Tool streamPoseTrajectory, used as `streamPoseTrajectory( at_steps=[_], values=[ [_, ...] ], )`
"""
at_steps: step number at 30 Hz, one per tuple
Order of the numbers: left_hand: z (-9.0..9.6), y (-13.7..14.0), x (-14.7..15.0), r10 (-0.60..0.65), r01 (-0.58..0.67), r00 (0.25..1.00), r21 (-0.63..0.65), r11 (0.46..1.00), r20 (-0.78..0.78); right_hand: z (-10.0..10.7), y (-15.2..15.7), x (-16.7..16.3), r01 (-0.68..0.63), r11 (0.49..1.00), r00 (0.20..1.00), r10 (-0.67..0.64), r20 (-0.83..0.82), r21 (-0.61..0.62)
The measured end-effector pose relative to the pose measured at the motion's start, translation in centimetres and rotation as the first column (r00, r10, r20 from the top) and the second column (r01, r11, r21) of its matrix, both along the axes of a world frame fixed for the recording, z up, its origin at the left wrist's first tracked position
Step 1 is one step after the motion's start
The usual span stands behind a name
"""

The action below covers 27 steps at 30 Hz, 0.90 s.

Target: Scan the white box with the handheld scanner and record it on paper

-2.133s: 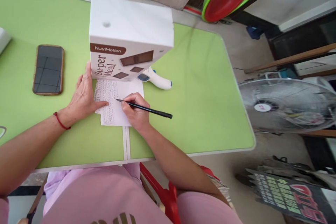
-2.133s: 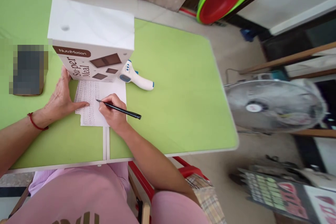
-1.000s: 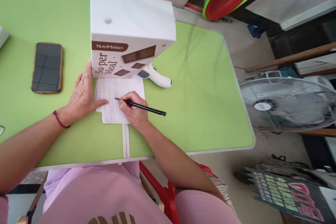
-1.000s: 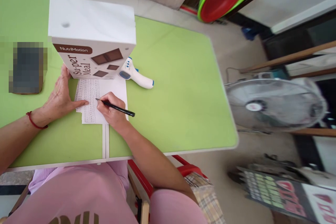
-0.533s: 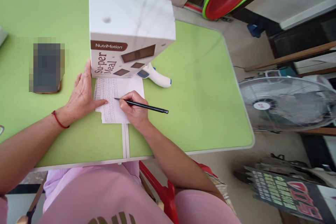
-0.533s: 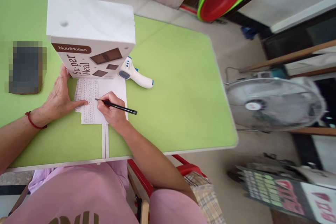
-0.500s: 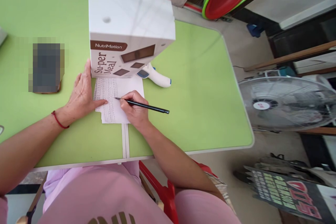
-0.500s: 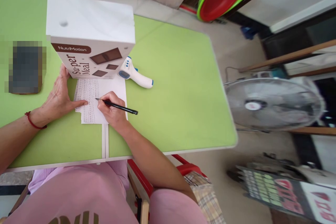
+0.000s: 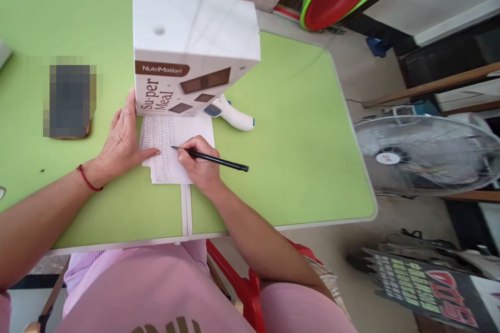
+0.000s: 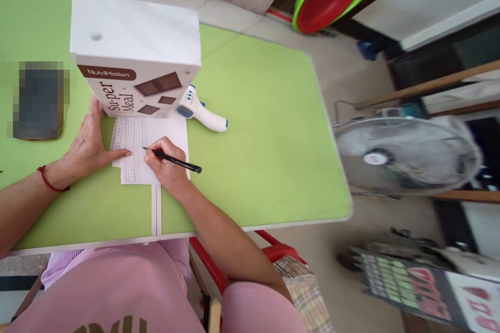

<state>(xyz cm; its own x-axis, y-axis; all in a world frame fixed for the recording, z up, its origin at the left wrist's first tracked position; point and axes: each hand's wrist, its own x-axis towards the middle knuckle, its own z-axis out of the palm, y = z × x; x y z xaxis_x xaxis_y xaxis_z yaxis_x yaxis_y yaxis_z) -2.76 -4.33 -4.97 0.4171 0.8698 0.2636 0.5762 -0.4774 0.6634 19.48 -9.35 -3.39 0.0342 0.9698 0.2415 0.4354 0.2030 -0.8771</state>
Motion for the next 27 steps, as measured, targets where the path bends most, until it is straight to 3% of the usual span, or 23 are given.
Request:
streamPoseTrajectory(
  at_steps=[17,27],
  values=[
    [-0.17,0.14,-0.2,-0.006,0.006,1.0,0.001,1.0,-0.013,-0.02,0.03,-0.03,0.031,0.999,0.999,-0.031,-0.007,0.03],
    [-0.12,0.05,-0.19,-0.024,0.026,0.999,0.059,0.998,-0.034,-0.19,0.0,-0.03,0.075,0.981,0.997,-0.071,-0.026,0.179]
  ],
)
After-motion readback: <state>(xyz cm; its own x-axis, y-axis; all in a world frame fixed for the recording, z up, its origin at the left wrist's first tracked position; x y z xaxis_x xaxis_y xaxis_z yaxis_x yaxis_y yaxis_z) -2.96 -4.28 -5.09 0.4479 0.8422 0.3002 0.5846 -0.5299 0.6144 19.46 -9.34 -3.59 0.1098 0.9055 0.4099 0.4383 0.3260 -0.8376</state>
